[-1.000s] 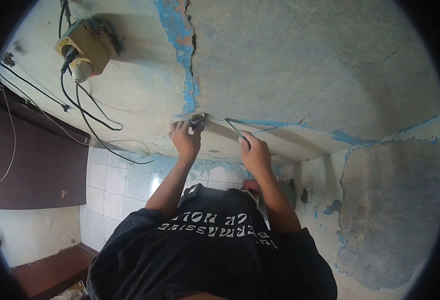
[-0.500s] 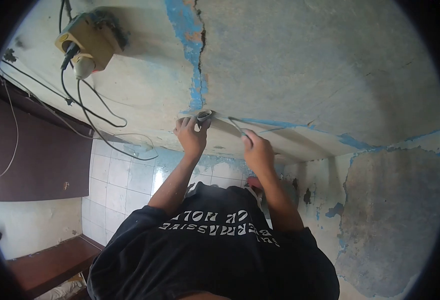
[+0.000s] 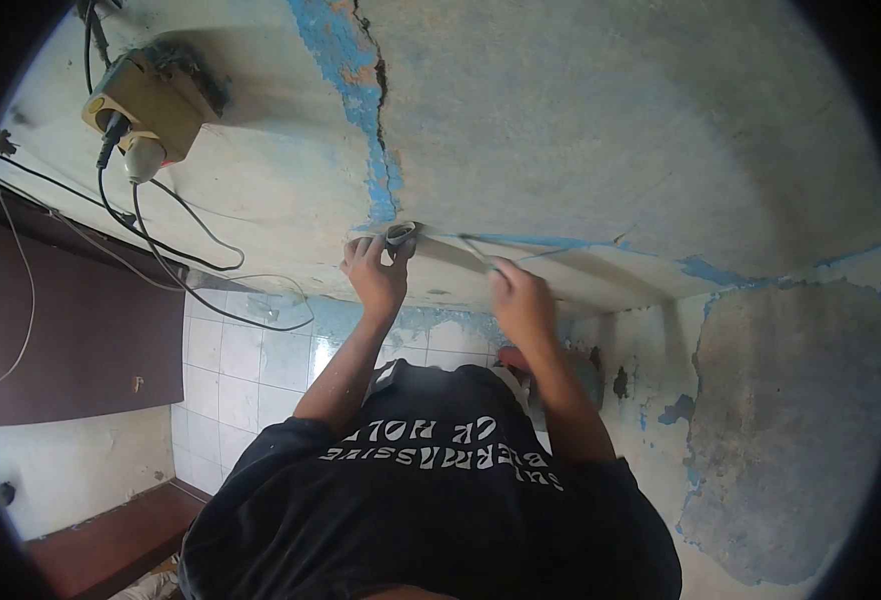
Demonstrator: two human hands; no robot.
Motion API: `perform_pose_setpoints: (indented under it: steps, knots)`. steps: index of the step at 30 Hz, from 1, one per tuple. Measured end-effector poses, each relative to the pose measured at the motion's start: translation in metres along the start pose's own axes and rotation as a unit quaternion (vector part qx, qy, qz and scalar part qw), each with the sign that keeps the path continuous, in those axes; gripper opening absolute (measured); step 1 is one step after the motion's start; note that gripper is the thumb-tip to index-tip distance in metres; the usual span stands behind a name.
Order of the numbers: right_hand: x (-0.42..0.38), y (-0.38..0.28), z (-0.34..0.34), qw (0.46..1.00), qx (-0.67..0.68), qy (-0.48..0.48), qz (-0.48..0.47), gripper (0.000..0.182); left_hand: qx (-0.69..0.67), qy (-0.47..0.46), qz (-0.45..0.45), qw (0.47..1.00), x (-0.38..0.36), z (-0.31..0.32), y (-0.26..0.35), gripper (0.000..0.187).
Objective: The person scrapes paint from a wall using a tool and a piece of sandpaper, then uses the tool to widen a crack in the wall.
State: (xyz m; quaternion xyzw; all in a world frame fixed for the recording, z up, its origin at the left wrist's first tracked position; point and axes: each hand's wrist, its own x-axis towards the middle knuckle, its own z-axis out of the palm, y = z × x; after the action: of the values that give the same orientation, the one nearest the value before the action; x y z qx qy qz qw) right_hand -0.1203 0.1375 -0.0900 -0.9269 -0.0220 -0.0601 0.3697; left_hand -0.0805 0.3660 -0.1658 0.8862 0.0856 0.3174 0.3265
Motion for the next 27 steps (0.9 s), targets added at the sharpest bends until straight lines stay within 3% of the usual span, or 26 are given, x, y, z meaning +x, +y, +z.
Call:
perform_pose_setpoints:
  steps: [1,2,7,10,15,19,22,27]
  knots:
    - [0.002,-0.006,0.011,1.000,-0.017,-0.018,-0.016,0.029,-0.003,0.002,-0.001,1.000,-0.001,0.000,0.002,0.025]
    - [0.002,-0.012,0.016,0.998,-0.046,-0.045,0.028,0.029,-0.006,0.002,0.001,1.000,-0.004,0.000,0.004,0.025]
    - [-0.010,-0.006,-0.018,0.999,0.032,0.011,0.011,0.028,0.008,-0.007,0.005,1.000,-0.001,-0.001,0.000,0.031]
    - [-0.001,-0.006,-0.008,0.998,-0.055,-0.009,-0.005,0.029,-0.006,-0.004,0.001,1.000,-0.001,0.001,-0.002,0.029]
    - [-0.010,-0.012,-0.014,0.999,-0.041,0.007,-0.022,0.029,-0.003,-0.008,-0.007,1.000,0.000,-0.003,0.000,0.023]
    - [-0.010,-0.015,-0.012,0.994,-0.110,0.017,-0.020,0.030,-0.012,-0.005,0.026,1.000,0.003,-0.001,-0.005,0.025]
    - [-0.012,-0.011,-0.015,0.996,-0.064,0.042,-0.042,0.027,-0.015,-0.010,0.018,1.000,0.004,0.002,-0.002,0.028]
    - [-0.010,-0.015,-0.011,0.993,-0.117,0.027,-0.016,0.028,-0.015,-0.016,0.030,0.999,0.003,-0.001,-0.005,0.027]
